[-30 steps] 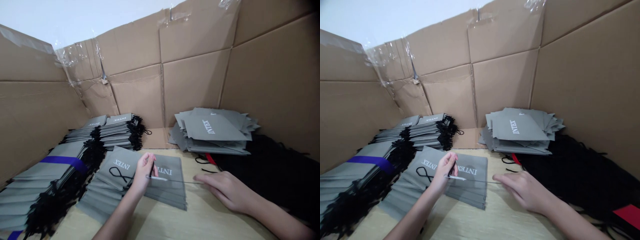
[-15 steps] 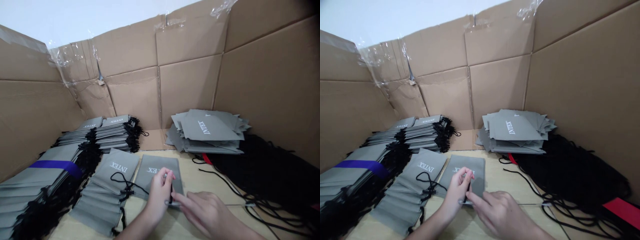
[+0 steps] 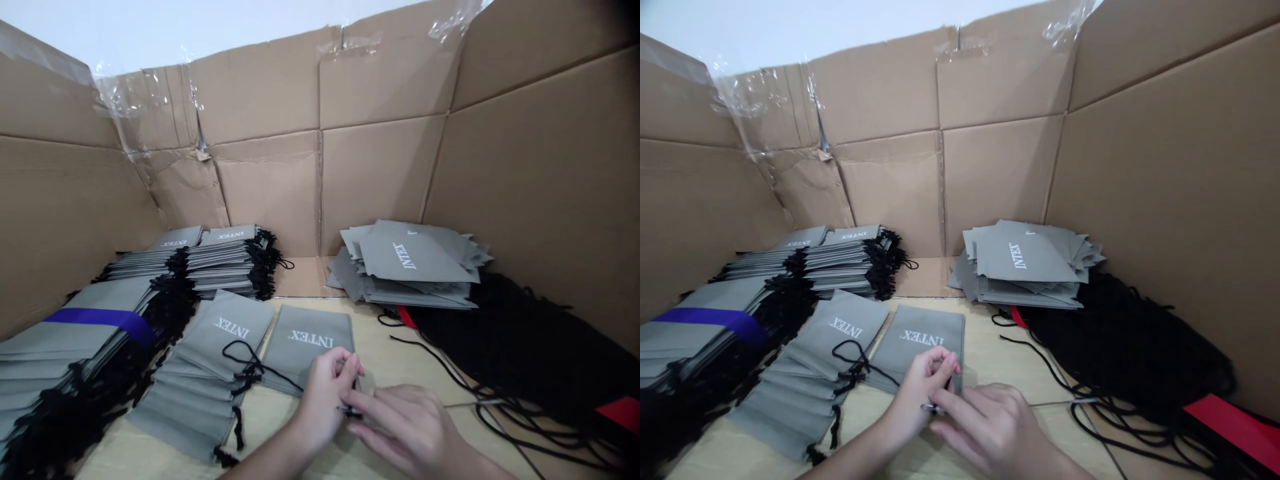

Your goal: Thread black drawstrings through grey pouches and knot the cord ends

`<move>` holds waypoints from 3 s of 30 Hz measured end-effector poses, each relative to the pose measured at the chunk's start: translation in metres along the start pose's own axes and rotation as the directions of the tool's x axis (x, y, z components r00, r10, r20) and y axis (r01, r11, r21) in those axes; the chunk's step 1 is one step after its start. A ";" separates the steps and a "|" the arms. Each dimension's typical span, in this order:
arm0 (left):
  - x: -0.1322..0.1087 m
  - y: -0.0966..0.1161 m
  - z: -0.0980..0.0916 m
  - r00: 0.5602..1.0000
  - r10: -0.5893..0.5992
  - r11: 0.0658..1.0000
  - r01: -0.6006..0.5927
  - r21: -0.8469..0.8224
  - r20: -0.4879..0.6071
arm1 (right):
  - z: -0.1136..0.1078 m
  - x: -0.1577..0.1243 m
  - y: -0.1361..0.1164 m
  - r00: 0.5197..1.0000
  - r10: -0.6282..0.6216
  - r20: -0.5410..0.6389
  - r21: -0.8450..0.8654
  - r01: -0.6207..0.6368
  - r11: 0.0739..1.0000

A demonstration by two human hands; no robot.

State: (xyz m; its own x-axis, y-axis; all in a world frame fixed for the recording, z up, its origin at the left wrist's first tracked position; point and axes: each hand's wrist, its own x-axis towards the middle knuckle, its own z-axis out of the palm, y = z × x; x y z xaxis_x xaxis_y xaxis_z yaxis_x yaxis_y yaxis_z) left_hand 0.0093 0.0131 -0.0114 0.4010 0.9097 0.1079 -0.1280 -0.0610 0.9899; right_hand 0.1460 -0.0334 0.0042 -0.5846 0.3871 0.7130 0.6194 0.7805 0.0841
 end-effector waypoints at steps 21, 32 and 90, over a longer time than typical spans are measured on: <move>-0.004 0.039 -0.041 0.803 0.582 0.416 -0.428 0.803 0.126 | -0.068 -0.014 0.102 0.769 0.340 -0.541 -0.599 -0.636 0.486; -0.002 0.022 -0.039 0.860 0.035 0.509 -0.454 0.731 0.510 | -0.010 -0.015 0.061 0.880 0.429 0.203 -0.482 -0.291 0.826; -0.021 0.003 -0.026 0.676 0.642 0.224 -0.617 0.754 0.363 | -0.009 -0.023 0.033 0.806 0.329 0.493 -0.110 -0.317 0.942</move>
State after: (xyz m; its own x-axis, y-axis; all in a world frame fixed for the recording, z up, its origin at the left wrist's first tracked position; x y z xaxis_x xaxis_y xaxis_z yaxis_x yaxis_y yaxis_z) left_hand -0.0229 0.0043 -0.0135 0.5179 0.4266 0.7415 0.4080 -0.8850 0.2243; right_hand 0.1849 -0.0209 -0.0031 -0.5256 0.8103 0.2592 0.8264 0.5587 -0.0706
